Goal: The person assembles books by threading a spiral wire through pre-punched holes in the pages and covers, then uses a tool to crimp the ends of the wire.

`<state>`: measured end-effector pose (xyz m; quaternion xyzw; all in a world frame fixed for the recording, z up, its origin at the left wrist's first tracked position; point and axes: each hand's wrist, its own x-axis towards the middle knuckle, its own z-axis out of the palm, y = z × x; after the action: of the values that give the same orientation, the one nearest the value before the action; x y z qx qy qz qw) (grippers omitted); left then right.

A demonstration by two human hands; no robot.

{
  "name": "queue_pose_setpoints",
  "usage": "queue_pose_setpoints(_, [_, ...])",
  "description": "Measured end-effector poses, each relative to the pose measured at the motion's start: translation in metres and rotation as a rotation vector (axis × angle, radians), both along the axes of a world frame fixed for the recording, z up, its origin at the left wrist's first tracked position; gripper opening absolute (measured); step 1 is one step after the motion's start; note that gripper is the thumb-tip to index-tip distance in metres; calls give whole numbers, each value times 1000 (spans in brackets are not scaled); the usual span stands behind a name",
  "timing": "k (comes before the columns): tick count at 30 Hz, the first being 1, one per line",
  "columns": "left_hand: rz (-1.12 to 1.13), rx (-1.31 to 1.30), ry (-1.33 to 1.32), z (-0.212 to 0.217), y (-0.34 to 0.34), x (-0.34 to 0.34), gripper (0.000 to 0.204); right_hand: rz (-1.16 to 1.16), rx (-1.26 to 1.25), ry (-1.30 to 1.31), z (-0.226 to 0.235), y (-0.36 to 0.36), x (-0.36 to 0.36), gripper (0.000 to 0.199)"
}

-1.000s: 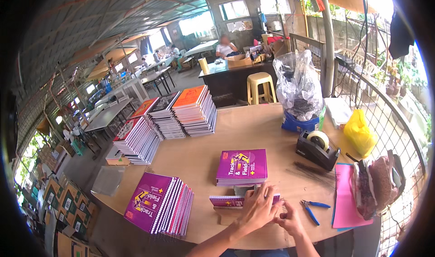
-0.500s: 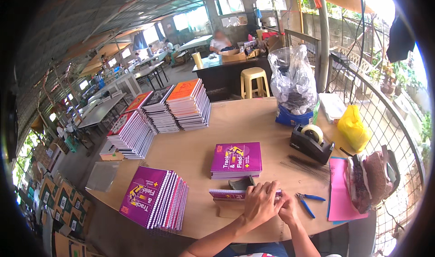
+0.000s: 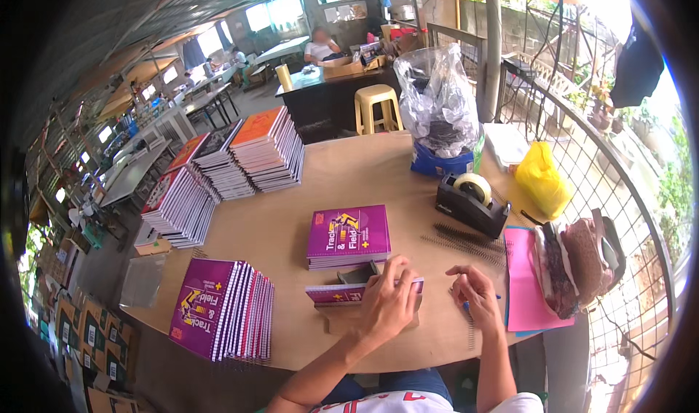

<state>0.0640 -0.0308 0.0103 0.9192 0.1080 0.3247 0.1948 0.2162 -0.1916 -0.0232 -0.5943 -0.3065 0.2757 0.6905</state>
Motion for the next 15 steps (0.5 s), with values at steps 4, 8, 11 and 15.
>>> queue_pose_setpoints(4, [22, 135, -39, 8, -6, -5, 14, -96, -232, -515, 26, -12, -2, 24])
queue_pose_setpoints(8, [47, 117, -25, 6, -7, -6, 16, 35, -270, -789, 54, -4, -2, 28])
queue_pose_setpoints(11, [32, 85, -42, 0, -2, -7, 15, 76, -180, -861, 56, 3, -4, 27])
queue_pose_setpoints(15, [-4, 62, -55, 3, -6, -9, 13, 75, -151, -830, 53, 4, -4, 27])
